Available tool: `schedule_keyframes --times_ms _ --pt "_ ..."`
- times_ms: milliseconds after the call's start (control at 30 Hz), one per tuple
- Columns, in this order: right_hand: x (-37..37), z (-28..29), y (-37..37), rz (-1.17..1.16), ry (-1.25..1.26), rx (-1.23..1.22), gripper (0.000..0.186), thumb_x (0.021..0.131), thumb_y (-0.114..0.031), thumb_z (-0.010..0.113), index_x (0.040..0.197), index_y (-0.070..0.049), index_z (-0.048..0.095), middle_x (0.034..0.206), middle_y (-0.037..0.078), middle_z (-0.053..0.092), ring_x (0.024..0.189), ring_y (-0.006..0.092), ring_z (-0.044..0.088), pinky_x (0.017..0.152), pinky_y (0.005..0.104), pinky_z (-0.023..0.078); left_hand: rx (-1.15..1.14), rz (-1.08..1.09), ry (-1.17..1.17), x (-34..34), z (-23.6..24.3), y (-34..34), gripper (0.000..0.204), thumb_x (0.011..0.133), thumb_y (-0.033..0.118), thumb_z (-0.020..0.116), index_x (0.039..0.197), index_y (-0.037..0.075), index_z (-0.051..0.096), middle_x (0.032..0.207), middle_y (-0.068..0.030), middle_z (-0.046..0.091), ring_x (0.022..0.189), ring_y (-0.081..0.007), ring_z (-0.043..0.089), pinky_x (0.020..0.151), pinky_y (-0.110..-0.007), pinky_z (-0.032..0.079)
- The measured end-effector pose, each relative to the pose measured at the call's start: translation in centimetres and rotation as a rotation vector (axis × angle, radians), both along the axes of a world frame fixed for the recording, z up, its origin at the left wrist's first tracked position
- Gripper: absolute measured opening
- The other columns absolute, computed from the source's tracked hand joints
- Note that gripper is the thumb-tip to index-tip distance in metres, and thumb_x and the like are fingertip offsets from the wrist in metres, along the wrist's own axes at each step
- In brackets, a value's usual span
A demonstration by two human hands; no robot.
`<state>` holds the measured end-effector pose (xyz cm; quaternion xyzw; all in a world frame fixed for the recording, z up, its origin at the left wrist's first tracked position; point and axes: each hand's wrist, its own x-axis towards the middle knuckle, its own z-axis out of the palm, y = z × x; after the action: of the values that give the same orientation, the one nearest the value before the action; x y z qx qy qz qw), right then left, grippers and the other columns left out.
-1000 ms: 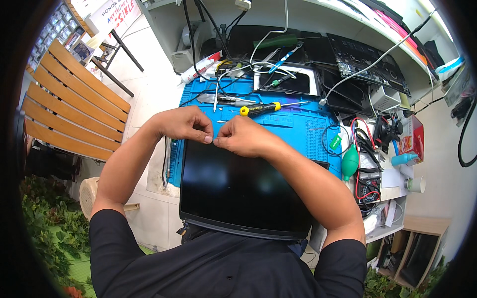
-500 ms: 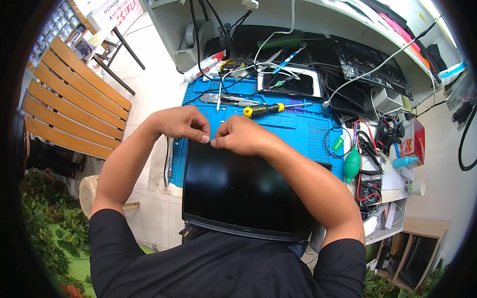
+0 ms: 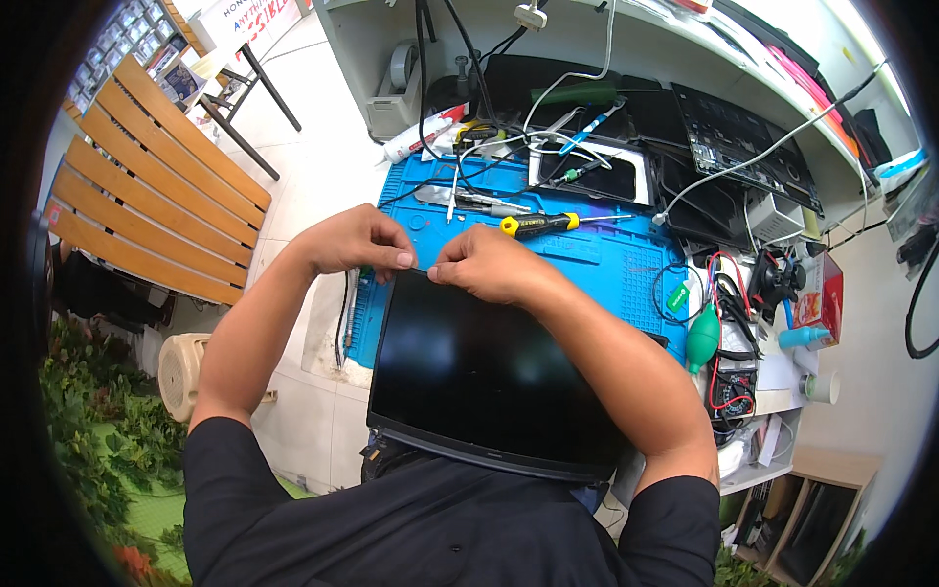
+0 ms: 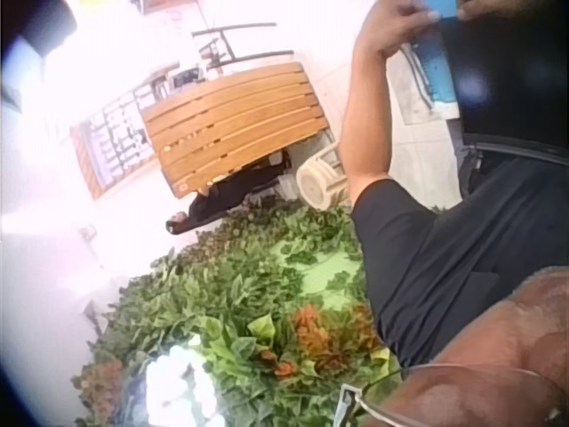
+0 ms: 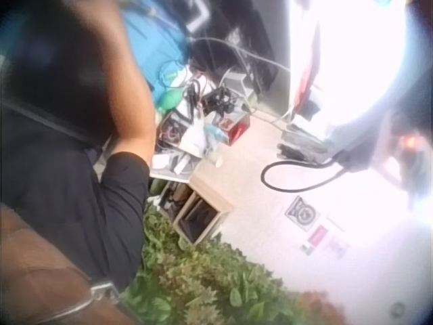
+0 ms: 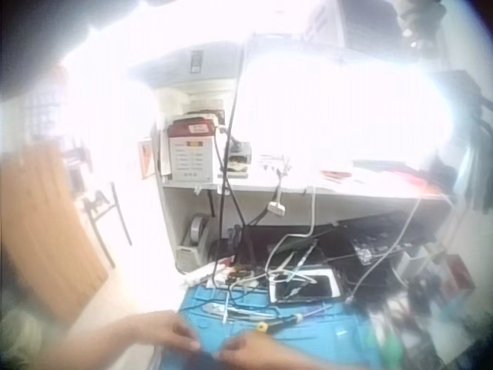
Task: The person removes a bezel and screen from a laptop chassis using a tool and then handles the internal components by lifting the laptop body.
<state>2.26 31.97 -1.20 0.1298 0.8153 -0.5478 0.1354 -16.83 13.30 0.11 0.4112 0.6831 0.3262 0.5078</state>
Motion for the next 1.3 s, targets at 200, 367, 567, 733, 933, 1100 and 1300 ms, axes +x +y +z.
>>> schedule_keyframes --times_ms 200,367,567,733,933,1100,1300 --pt "0.0 0.3 -0.1 -0.009 0.006 0.010 0.029 0.098 -0.030 0.078 0.096 0.000 0.082 0.073 -0.001 0.067 0.068 0.0075 0.055 0.064 0.0299 0.044 0.051 0.325 -0.223 1.9 -1.0 -3.0 0.028 0.090 0.018 0.091 0.103 -0.004 0.079 0.087 -0.0093 0.077 0.076 -0.0164 0.075 0.072 -0.028 0.064" --pt "-0.3 -0.2 -0.1 0.017 0.025 0.009 0.034 0.099 -0.033 0.077 0.095 0.000 0.081 0.072 0.000 0.065 0.067 0.0079 0.054 0.062 0.0309 0.042 0.094 0.372 -0.218 2.5 -1.3 -3.6 0.027 0.091 0.016 0.089 0.104 -0.005 0.079 0.086 -0.0104 0.077 0.074 -0.0165 0.076 0.071 -0.028 0.065" --pt "-1.5 1.2 -1.5 0.034 0.013 0.064 0.042 0.102 -0.042 0.076 0.093 -0.001 0.080 0.069 -0.001 0.062 0.064 0.0083 0.051 0.057 0.0317 0.039 0.085 0.375 -0.231 2.8 -1.0 -3.8 0.030 0.090 0.018 0.091 0.104 -0.005 0.079 0.088 -0.0107 0.077 0.076 -0.0169 0.075 0.073 -0.029 0.065" --pt "-2.1 0.9 -2.2 0.061 0.109 0.119 0.038 0.099 -0.037 0.077 0.100 0.001 0.082 0.084 0.017 0.077 0.077 0.0248 0.072 0.073 0.0403 0.055 0.092 0.380 -0.232 3.2 -0.9 -4.3 0.029 0.090 0.016 0.090 0.105 -0.005 0.078 0.089 -0.0111 0.078 0.077 -0.0171 0.076 0.074 -0.029 0.065" --pt "-1.7 0.8 -2.1 0.021 0.142 0.180 0.033 0.099 -0.033 0.077 0.099 0.000 0.082 0.087 0.019 0.078 0.079 0.0275 0.074 0.074 0.0419 0.056 0.108 0.365 -0.220 4.0 -1.1 -5.0 0.029 0.091 0.016 0.090 0.104 -0.006 0.078 0.088 -0.0114 0.077 0.077 -0.0173 0.076 0.074 -0.030 0.065" --pt "-1.4 1.0 -2.1 0.011 0.157 0.168 0.033 0.099 -0.033 0.077 0.097 0.000 0.081 0.086 0.019 0.078 0.078 0.0271 0.074 0.074 0.0417 0.056 0.109 0.377 -0.230 4.3 -1.3 -5.1 0.029 0.091 0.017 0.090 0.103 -0.006 0.078 0.087 -0.0112 0.077 0.077 -0.0173 0.076 0.073 -0.030 0.065" --pt "-1.2 1.0 -2.0 0.010 0.173 0.151 0.032 0.099 -0.032 0.078 0.097 0.000 0.082 0.085 0.019 0.078 0.078 0.0261 0.074 0.073 0.0414 0.055 0.111 0.369 -0.233 4.5 -1.4 -5.2 0.028 0.091 0.018 0.090 0.102 -0.006 0.078 0.085 -0.0106 0.077 0.076 -0.0170 0.076 0.072 -0.030 0.065"
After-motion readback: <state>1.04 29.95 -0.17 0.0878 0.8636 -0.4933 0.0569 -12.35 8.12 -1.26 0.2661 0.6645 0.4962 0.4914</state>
